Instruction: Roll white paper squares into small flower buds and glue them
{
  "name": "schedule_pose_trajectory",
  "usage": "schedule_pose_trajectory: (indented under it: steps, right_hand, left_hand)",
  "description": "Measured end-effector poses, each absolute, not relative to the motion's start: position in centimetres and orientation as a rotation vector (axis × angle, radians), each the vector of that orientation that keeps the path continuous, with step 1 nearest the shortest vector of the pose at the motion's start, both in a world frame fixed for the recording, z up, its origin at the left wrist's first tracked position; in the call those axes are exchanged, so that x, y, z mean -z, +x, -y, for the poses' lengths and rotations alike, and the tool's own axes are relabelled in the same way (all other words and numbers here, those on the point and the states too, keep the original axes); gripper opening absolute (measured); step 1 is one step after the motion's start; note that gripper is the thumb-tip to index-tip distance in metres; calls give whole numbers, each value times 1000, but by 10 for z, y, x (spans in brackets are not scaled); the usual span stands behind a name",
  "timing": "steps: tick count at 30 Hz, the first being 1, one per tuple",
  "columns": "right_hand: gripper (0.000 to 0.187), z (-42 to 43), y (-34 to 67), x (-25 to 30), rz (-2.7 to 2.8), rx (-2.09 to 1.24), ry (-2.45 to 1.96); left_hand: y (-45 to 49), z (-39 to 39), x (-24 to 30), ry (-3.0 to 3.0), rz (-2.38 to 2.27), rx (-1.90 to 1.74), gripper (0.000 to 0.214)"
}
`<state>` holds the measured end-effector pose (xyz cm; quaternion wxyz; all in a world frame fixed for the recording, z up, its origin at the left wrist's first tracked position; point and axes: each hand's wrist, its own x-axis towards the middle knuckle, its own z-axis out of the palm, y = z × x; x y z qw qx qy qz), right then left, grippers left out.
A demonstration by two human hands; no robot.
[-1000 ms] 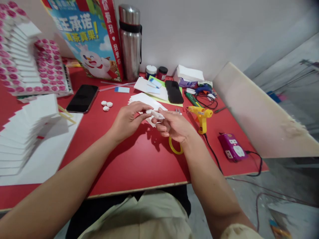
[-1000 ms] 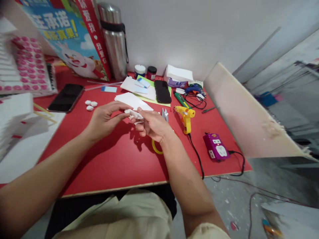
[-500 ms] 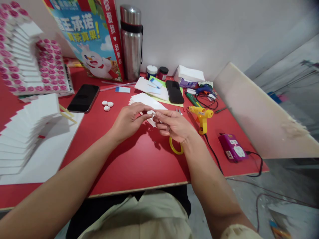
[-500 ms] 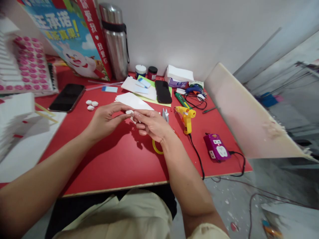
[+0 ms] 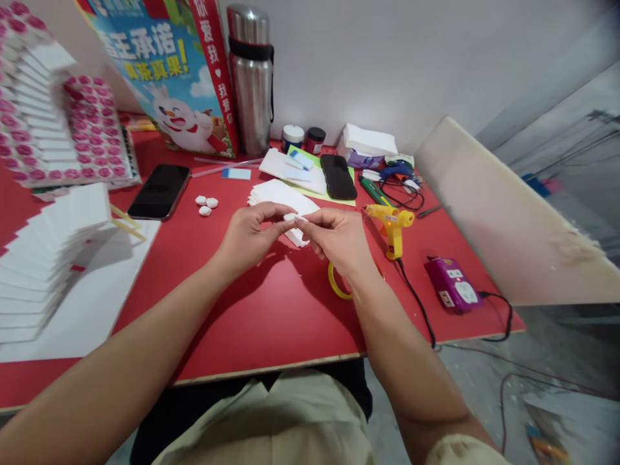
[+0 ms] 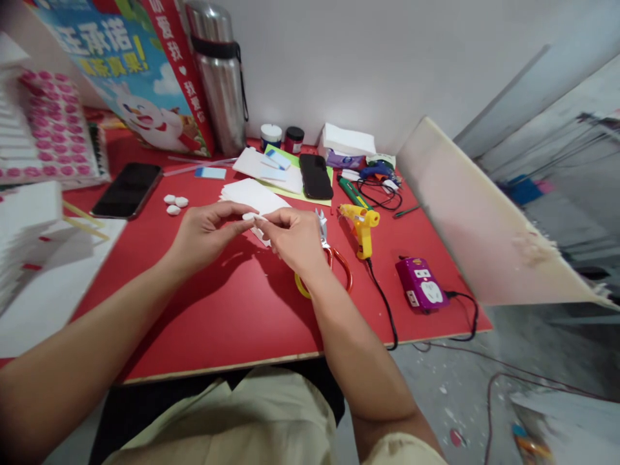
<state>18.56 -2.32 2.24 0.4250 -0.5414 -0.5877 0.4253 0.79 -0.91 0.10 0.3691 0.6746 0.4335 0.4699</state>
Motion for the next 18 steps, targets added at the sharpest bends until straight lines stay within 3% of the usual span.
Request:
schedule_pose_trajectory:
  steps: [6, 18]
  right_hand:
    - [16, 25, 182, -10, 1796, -390, -1300]
    - [25, 28, 184, -10, 2083, -166, -1229]
  left_hand:
    - [11, 8, 4, 1590, -1140, -1234, 22]
    - [8, 10, -1, 1625, -1114, -1260, 17]
